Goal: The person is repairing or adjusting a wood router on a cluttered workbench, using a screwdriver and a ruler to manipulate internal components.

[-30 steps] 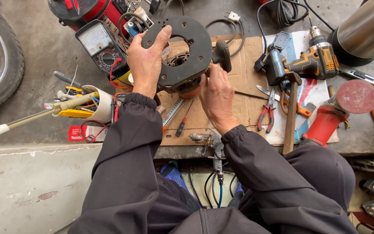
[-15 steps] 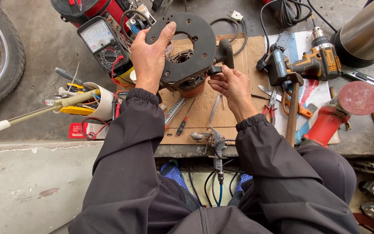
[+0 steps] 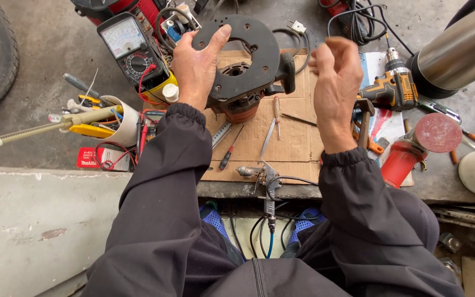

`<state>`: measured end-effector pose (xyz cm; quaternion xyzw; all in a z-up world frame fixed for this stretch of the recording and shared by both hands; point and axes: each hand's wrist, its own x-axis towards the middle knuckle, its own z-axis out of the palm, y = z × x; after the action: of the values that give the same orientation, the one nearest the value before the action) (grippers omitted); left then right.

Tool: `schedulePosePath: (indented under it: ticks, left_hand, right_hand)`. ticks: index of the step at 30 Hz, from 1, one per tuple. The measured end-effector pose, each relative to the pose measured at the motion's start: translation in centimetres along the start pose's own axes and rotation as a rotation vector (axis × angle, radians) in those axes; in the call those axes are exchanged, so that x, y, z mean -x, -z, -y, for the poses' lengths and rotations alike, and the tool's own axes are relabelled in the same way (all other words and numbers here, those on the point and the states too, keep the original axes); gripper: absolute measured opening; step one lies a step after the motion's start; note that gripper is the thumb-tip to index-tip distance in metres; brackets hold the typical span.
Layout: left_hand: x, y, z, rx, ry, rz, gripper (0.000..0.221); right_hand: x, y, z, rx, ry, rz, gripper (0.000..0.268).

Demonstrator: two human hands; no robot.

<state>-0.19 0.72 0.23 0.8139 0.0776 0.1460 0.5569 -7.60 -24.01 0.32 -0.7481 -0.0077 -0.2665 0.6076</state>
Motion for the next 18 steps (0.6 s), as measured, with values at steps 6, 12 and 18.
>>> schedulePosePath:
  ticks: [6, 12, 18]
  left_hand:
    - [-0.8, 0.0, 1.6, 0.015, -0.077, 0.045, 0.074]
    - [-2.9, 0.0, 4.5, 0.006, -0.180, 0.140, 0.065]
    - [5.9, 3.8, 0.9, 0.499, -0.050, -0.227, 0.054]
  right_hand:
    - [-2.2, -4.5, 5.3, 0.515, 0.461, 0.320, 0.043]
    - [-5.2, -10.6, -1.6, 0.875, 0.369, 0.501, 0.070]
    - [-7.4, -9.1, -0.8, 0.774, 0.238, 0.545, 0.061]
